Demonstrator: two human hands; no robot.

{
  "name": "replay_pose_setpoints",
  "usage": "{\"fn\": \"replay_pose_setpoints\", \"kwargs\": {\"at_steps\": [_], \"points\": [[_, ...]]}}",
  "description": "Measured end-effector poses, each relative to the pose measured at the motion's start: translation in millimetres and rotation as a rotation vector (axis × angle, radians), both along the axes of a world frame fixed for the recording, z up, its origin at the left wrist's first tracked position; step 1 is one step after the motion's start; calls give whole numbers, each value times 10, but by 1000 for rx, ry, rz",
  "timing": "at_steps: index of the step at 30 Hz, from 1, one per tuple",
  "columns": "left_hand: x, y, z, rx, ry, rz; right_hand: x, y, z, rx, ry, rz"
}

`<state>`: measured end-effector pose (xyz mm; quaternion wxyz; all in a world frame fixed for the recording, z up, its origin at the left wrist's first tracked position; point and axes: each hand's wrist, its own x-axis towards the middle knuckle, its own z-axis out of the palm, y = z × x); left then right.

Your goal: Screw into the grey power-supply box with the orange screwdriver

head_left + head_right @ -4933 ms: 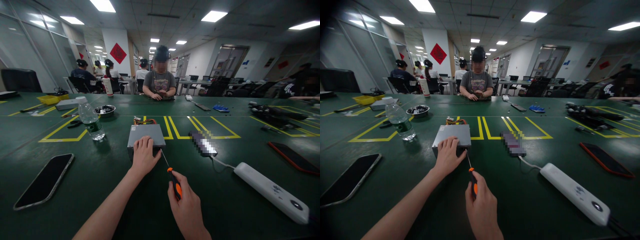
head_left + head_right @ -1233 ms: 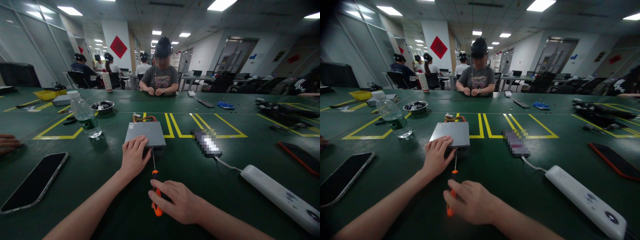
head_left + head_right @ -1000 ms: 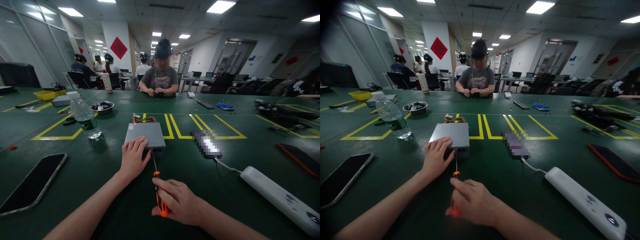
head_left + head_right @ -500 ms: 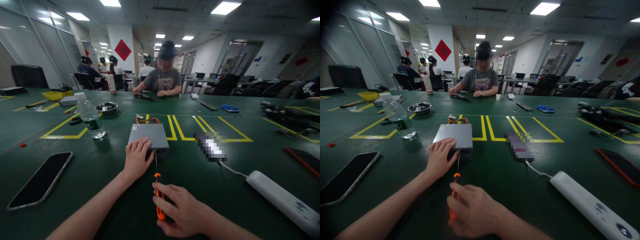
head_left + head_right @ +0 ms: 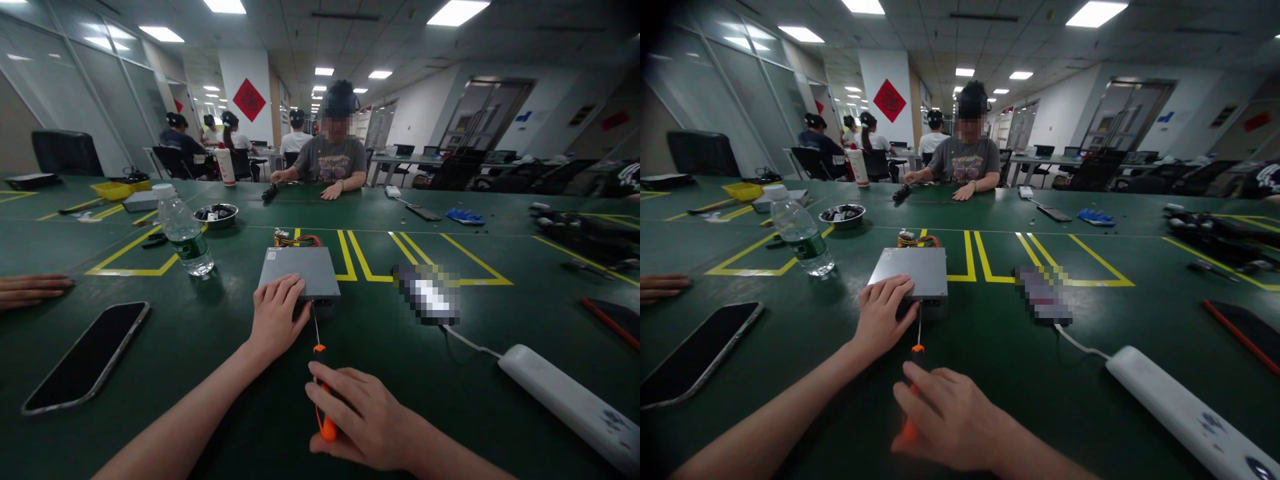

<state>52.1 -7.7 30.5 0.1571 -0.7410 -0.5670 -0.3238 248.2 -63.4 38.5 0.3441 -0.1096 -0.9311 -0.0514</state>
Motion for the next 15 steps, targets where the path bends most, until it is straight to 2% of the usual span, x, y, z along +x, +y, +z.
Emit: {"fn": "replay_pose_setpoints", "kwargs": {"at_steps": [5,8,15], "points": [[-8,5,-7,4,16,-6,134,30,13,115,58,72],[-10,6,-7,2,24,-6,216,56,7,171,85,51],[-6,8,5,-4,40,-4,258,111,-3,167,94,18]]}}
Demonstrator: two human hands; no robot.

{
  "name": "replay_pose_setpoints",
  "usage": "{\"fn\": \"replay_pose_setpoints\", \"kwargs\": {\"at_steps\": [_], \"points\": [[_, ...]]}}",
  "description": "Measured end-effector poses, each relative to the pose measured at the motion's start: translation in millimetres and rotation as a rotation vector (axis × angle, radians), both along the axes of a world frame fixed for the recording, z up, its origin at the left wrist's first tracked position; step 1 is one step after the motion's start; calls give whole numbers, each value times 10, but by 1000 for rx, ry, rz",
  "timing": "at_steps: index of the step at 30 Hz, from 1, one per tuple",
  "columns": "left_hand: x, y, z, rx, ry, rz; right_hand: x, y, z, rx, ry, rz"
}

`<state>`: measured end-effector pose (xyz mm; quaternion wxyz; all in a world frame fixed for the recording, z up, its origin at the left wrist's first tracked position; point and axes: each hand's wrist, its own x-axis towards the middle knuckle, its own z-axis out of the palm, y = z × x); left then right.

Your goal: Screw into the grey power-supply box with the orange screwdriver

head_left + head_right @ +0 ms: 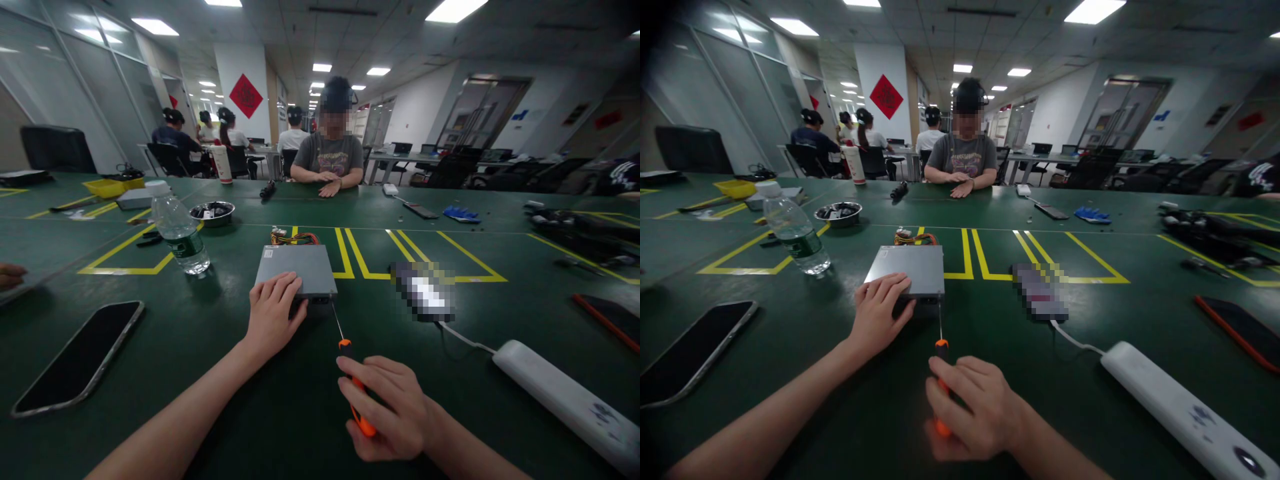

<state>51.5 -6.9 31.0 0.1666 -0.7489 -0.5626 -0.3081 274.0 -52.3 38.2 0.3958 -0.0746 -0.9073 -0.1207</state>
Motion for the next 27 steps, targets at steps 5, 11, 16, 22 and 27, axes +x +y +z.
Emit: {"fn": "replay_pose_setpoints", "kwargs": {"at_steps": [5,11,16,22,27], "points": [[-3,0,-17,-2,-9,-6,-10,24,-21,-25,-7,2],[-1,0,-18,-4,-15,-2,-9,-24,20,-90,-60,-27],[4,-2,-4,-1,-9,-8,-39,-39,12,-129,-79,-11],[-5,-17,39,1,8,-2,-67,-29,-16,-155,-47,-20],[-20,-24,79,-16,57,-9,-75,-47,15,-182,-198,-78]]}}
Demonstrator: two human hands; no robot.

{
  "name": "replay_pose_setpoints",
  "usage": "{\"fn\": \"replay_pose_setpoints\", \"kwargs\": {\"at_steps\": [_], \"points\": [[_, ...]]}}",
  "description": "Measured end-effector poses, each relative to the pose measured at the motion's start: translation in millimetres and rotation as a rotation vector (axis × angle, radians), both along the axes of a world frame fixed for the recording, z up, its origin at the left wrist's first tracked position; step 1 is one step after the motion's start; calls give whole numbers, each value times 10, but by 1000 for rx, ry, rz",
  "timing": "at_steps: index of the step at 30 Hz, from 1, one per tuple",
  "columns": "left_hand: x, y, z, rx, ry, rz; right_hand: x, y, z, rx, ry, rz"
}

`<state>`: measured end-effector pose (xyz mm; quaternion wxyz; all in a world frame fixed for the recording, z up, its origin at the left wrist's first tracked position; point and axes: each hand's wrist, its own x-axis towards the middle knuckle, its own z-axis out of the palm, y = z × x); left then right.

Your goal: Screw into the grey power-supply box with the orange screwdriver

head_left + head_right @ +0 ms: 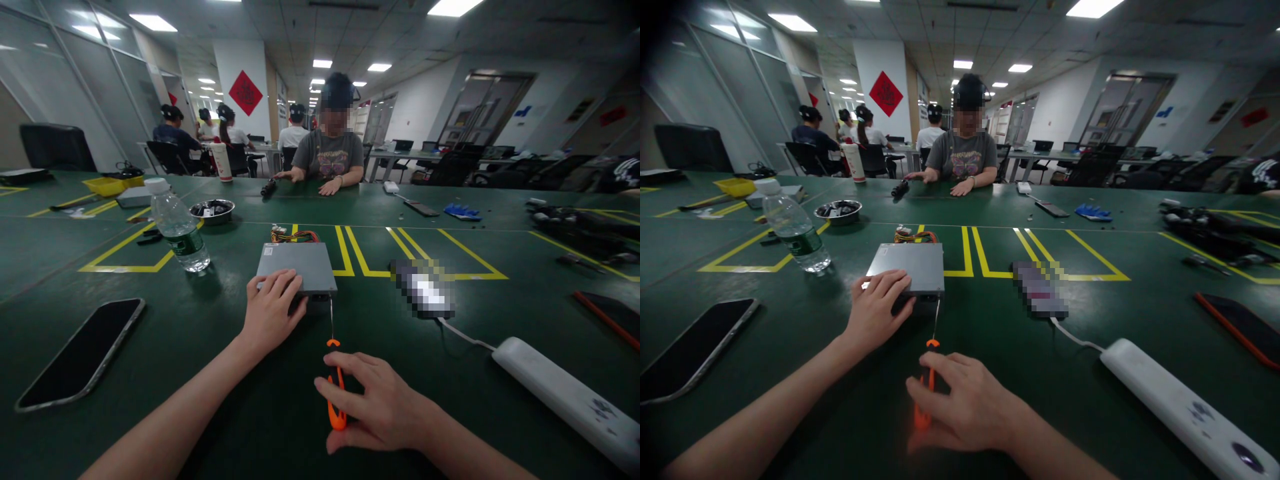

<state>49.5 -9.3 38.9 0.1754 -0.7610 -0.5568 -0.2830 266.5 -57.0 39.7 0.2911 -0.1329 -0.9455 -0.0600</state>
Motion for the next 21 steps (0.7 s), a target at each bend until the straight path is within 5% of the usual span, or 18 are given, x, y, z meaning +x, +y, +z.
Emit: {"fn": "replay_pose_setpoints", "kwargs": {"at_steps": [7,15,21], "points": [[-14,16,-13,11,5,-7,-28,22,-74,33,209,12],[-29,20,-18,18,-14,-22,-19,-25,23,-10,8,33],[-29,27,-29,26,-19,-21,-40,-11,-74,-11,123,31]]}}
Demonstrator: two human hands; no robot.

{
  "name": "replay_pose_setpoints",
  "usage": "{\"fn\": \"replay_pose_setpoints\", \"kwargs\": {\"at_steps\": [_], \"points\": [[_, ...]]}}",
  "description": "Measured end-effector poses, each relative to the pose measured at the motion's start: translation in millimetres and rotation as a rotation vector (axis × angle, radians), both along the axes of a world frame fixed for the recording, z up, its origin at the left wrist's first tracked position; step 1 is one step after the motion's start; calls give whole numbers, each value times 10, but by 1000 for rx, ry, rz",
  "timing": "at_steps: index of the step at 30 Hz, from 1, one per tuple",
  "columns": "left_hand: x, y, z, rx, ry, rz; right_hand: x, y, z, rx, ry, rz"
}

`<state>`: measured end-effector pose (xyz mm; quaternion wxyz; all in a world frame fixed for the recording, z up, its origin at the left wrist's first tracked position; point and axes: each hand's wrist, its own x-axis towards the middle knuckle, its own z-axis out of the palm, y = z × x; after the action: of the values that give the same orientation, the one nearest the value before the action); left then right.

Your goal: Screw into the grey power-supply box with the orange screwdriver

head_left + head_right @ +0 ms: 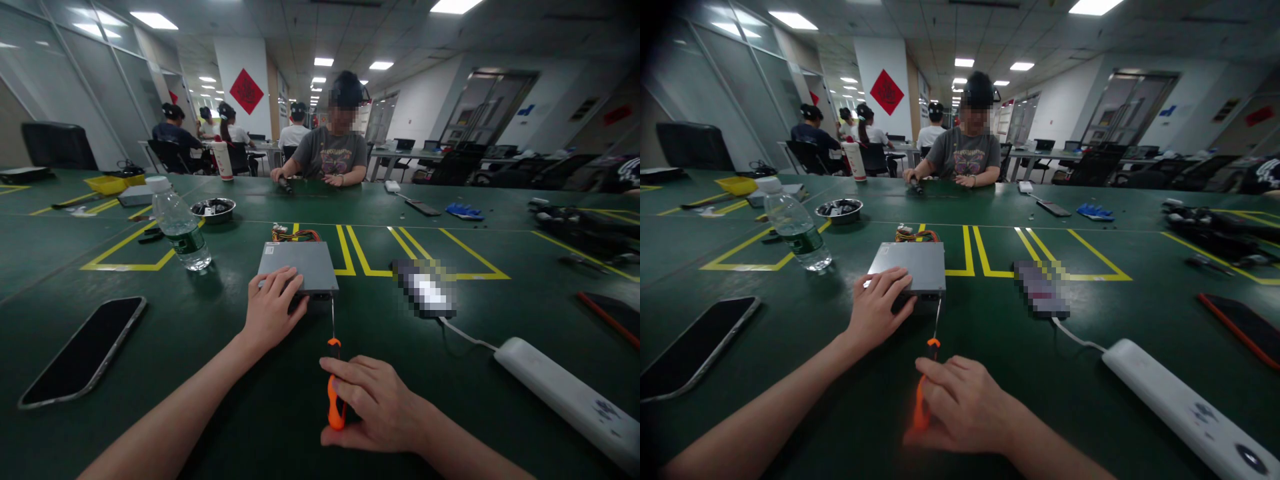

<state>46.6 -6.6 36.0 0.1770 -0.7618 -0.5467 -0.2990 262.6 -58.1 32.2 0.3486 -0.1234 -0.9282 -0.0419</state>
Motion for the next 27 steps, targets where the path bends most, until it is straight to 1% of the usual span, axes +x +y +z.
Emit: {"fn": "replay_pose_setpoints", "kwargs": {"at_steps": [2,5,7,11,14,17,20,23,27], "points": [[0,0,0,-5,1,-2,14,4,11,-13,-15,-9],[-1,-3,3,-20,3,1,31,-9,69,-27,-117,-15],[-1,-4,6,-20,3,2,28,-22,92,-14,-146,-10],[1,-5,3,1,-2,-2,10,-25,30,18,-64,-24],[2,-4,-2,8,-5,1,21,-8,-22,10,-6,-40],[0,-2,-5,7,-4,-4,33,-7,7,-26,-61,-28],[-3,-1,-5,4,-3,-7,18,-24,69,-9,-132,-8],[-4,-1,-3,1,-4,-6,-8,-33,77,47,-81,-14],[-5,-3,0,-5,1,-1,-19,-21,25,79,32,-36]]}}
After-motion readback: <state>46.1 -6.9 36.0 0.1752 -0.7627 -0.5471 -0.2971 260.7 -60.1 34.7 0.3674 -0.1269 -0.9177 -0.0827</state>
